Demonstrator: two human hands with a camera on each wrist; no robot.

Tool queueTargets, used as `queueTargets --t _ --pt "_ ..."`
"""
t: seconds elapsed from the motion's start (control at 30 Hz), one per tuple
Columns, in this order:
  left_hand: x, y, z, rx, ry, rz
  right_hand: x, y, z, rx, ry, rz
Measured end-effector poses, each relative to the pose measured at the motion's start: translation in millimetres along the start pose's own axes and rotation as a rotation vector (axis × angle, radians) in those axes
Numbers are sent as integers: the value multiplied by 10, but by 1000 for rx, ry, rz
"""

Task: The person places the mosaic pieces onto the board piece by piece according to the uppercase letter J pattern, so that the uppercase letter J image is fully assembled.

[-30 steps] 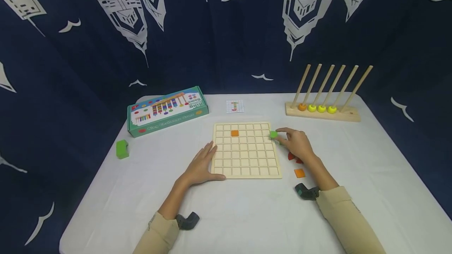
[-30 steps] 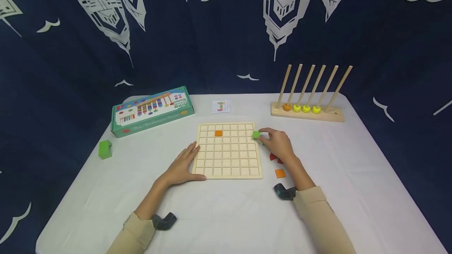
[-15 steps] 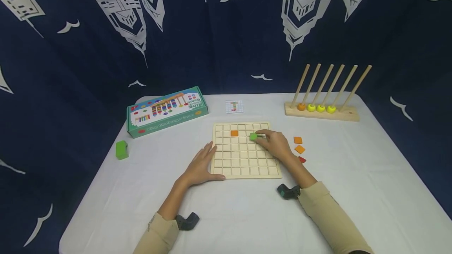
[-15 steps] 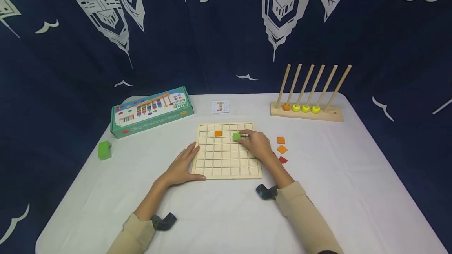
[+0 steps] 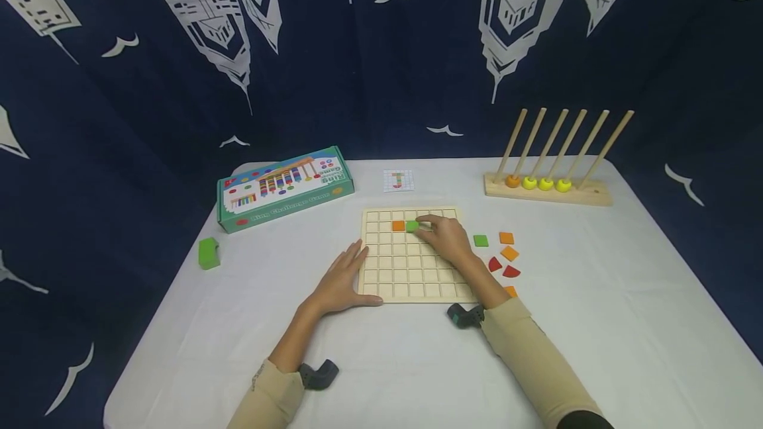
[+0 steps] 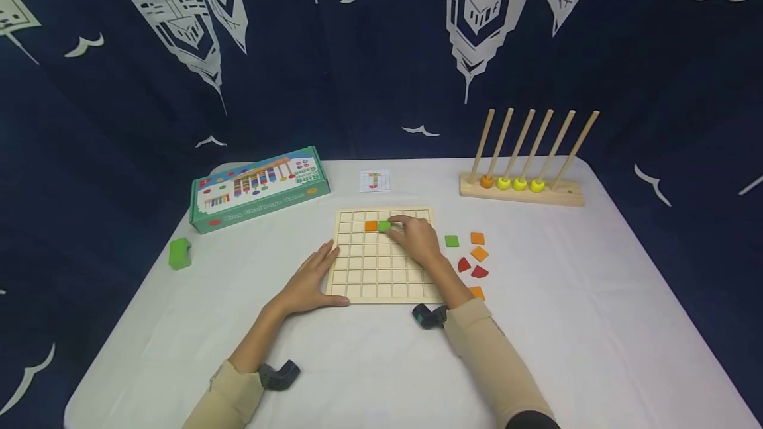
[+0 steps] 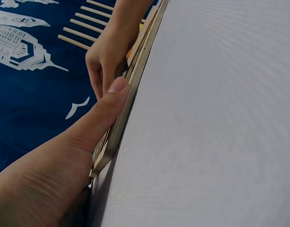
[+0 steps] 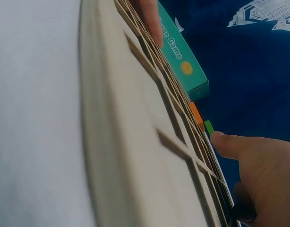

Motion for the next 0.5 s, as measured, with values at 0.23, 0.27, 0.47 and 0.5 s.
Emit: queueTargets --t 0.23,0.27,0.47,0.5 --pt "1 16 16 14 9 -10 -26 -4 -40 31 -10 -11" --pt "1 13 14 15 7 -7 -29 -4 -47 36 -13 -11" --pt "-4 2 0 4 2 -6 -40 5 -71 55 -16 -18" --pt "-4 3 0 4 2 -7 -43 4 -72 55 -14 -16"
Point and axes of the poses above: each hand's wrist, its own x-axis away from the middle knuckle, its own z-axis out of the back of the hand, y = z × x, the point moved 8 cm from there along -x, towards the middle knuckle, and after that the axes turned 7 degrees about -x, right-handed, at the moved point
